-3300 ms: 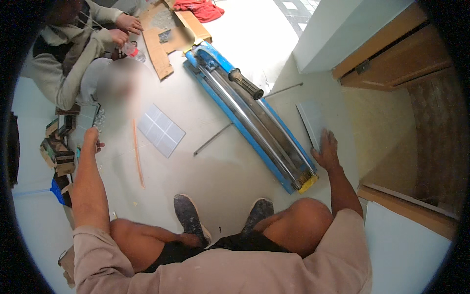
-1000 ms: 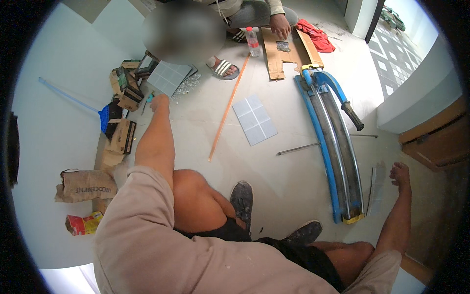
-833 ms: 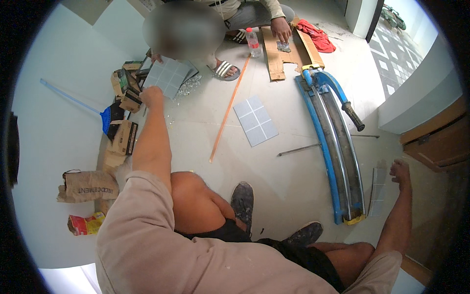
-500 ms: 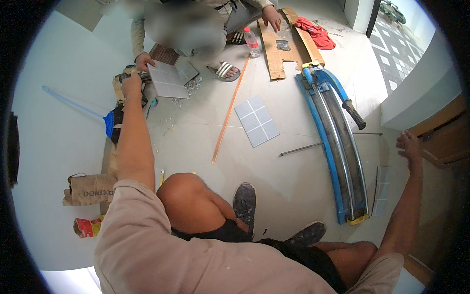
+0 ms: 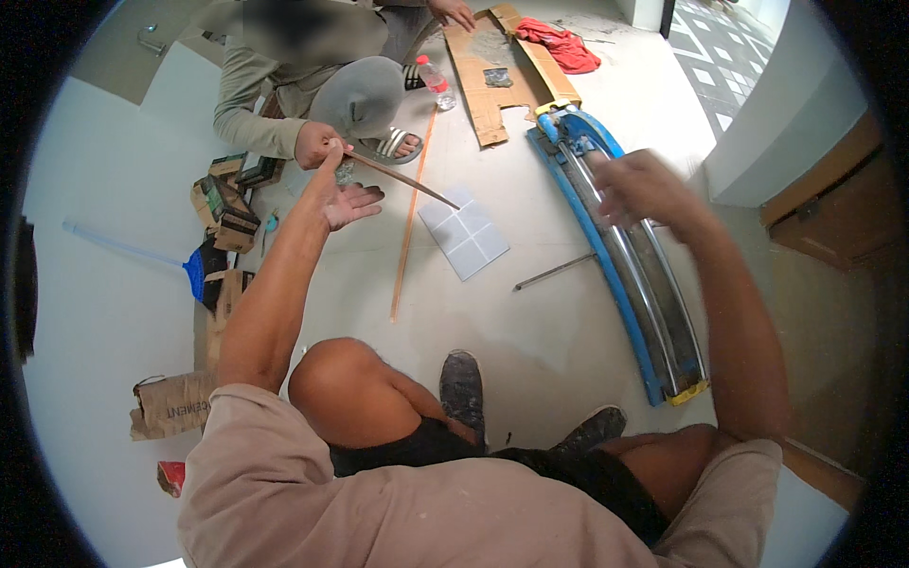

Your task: The person uses a manual tile cutter to score and break a sheet of mosaic tiles, then sets the cut tile aside and picks up another tile to continue.

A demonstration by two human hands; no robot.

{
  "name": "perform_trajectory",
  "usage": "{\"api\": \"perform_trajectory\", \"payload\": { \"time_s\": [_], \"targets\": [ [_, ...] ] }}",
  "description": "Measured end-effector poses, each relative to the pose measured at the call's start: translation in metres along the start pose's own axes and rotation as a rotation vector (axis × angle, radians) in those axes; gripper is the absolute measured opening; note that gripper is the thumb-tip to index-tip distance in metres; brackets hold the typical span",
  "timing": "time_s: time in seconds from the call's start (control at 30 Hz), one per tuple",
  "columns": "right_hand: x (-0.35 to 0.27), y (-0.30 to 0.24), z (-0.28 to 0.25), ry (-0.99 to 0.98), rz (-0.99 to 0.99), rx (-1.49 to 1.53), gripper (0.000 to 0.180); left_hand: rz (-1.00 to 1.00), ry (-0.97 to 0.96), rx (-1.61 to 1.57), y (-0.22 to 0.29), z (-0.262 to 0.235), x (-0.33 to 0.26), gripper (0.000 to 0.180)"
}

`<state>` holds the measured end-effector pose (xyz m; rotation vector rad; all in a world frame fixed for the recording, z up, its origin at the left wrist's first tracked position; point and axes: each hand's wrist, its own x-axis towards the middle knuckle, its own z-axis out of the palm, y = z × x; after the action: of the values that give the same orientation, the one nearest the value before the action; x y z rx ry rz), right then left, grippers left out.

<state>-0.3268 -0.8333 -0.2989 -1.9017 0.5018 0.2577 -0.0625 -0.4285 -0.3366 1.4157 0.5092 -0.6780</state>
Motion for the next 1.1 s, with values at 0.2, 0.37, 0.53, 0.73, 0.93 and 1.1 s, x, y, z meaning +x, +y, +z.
{"api": "perform_trajectory", "payload": {
  "time_s": [0.2, 0.37, 0.53, 0.73, 0.93, 1.1],
  "targets": [
    [0.063, 0.029, 0.125, -0.332, 0.351, 0.516, 0.099, 0.064, -0.207, 0.069, 0.002, 0.063, 0.01, 0.113],
    [0.102, -0.001, 0.176, -0.134, 0.459, 1.285, 0.094, 0.075, -0.065, 0.113, -0.007, 0.078, 0.016, 0.06],
    [0.136, 0.031, 0.2, -0.115, 0.289, 1.442, 0.045, 0.139, -0.131, 0.007, -0.048, 0.074, 0.016, 0.044],
    [0.096, 0.065, 0.189, -0.047, 0.204, 1.337, 0.053, 0.287, -0.623, 0.131, -0.107, 0.007, -0.012, 0.055],
    [0.053, 0.11, 0.136, -0.163, 0.128, 1.102, 0.067, -0.304, -0.74, -0.467, -0.139, -0.006, 0.019, 0.072],
    [0.034, 0.046, 0.097, -0.24, 0.153, -0.103, 0.067, -0.218, -0.356, -0.054, -0.178, 0.016, 0.036, 0.069]
  ]
}}
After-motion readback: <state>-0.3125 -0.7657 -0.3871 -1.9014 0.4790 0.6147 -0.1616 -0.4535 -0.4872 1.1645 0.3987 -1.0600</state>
